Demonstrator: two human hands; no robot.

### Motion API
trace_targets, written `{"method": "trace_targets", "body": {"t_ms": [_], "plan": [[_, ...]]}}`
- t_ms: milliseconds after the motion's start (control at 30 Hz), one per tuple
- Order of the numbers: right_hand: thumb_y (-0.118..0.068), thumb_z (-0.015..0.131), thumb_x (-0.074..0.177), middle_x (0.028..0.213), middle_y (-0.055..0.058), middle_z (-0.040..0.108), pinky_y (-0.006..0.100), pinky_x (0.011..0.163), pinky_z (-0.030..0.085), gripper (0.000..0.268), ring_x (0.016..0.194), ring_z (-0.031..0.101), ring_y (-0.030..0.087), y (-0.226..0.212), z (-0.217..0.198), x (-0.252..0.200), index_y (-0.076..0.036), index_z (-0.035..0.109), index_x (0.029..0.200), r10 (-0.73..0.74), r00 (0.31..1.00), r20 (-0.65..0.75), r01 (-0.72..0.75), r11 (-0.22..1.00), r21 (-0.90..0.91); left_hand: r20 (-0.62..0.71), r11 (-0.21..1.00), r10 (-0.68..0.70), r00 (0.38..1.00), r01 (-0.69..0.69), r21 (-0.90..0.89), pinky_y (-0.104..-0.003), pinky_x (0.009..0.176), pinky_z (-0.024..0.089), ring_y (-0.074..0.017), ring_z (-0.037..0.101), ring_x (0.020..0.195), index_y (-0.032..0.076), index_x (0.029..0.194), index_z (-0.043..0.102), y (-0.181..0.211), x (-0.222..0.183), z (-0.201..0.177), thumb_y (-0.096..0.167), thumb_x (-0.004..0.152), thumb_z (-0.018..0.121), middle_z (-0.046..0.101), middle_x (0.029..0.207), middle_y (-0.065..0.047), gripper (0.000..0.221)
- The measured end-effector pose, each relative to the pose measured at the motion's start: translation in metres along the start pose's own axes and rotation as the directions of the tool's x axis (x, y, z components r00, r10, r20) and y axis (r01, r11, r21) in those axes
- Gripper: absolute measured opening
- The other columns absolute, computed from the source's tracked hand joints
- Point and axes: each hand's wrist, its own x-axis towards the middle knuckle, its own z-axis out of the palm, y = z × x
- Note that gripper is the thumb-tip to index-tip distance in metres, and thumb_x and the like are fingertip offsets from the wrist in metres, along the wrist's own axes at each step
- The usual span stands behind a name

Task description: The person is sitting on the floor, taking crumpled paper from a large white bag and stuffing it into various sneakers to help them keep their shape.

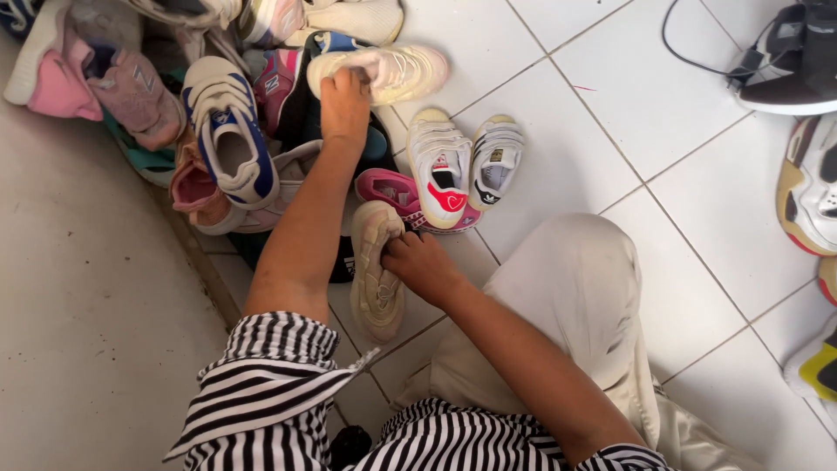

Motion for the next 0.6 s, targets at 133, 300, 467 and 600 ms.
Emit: {"method": "trace_targets", "body": {"t_ms": [133, 300, 467, 600], "plan": [[0.001, 0.064, 0.085, 0.089, 0.006, 0.056, 0.037, 0.057, 0.034, 0.02, 0.076, 0.048, 0.026, -0.009, -0.031, 0.0, -0.017, 0.059, 0.082, -0.117, 0.965, -0.235, 0.119, 0.993, -0.005, -0.126, 0.976, -0.189, 0.974, 0.172, -0.138, -0.041, 0.076, 0.039, -0.0237, 0.049, 0.103, 0.03, 0.124, 0.065, -0.023, -0.013, -0.02, 0.025, 0.105, 0.041, 0.061, 0.114, 0.0, 0.032], [-0.009, 0.052, 0.1, 0.107, 0.006, 0.063, 0.042, 0.082, 0.044, 0.016, 0.084, 0.053, 0.022, -0.01, -0.105, -0.018, -0.013, 0.063, 0.09, -0.012, 0.913, -0.408, -0.032, 0.994, -0.1, -0.526, 0.937, -0.331, 0.783, 0.206, -0.283, -0.039, 0.069, 0.038, -0.0262, 0.05, 0.086, 0.016, 0.108, 0.065, -0.06, -0.053, -0.108, 0.013, 0.092, 0.056, 0.058, 0.093, -0.005, 0.018], [-0.019, 0.051, 0.104, 0.112, -0.003, 0.073, 0.049, 0.101, 0.025, 0.025, 0.091, 0.061, 0.019, 0.024, -0.197, -0.088, -0.023, 0.059, 0.081, 0.16, 0.87, -0.467, -0.302, 0.921, -0.246, -0.711, 0.899, -0.331, 0.621, -0.021, -0.436, -0.043, 0.065, 0.034, -0.0315, 0.046, 0.074, 0.004, 0.107, 0.061, -0.059, -0.077, -0.22, 0.023, 0.081, 0.072, 0.052, 0.086, -0.01, 0.034], [-0.01, 0.056, 0.1, 0.089, -0.002, 0.079, 0.055, 0.112, 0.017, 0.027, 0.09, 0.068, 0.024, 0.054, -0.26, -0.162, -0.018, 0.06, 0.075, 0.13, 0.76, -0.636, -0.493, 0.754, -0.435, -0.811, 0.791, -0.249, 0.529, -0.372, -0.485, -0.046, 0.077, 0.038, -0.0339, 0.043, 0.075, -0.002, 0.115, 0.062, -0.018, -0.087, -0.312, 0.025, 0.104, 0.054, 0.053, 0.092, -0.015, 0.03]]}}
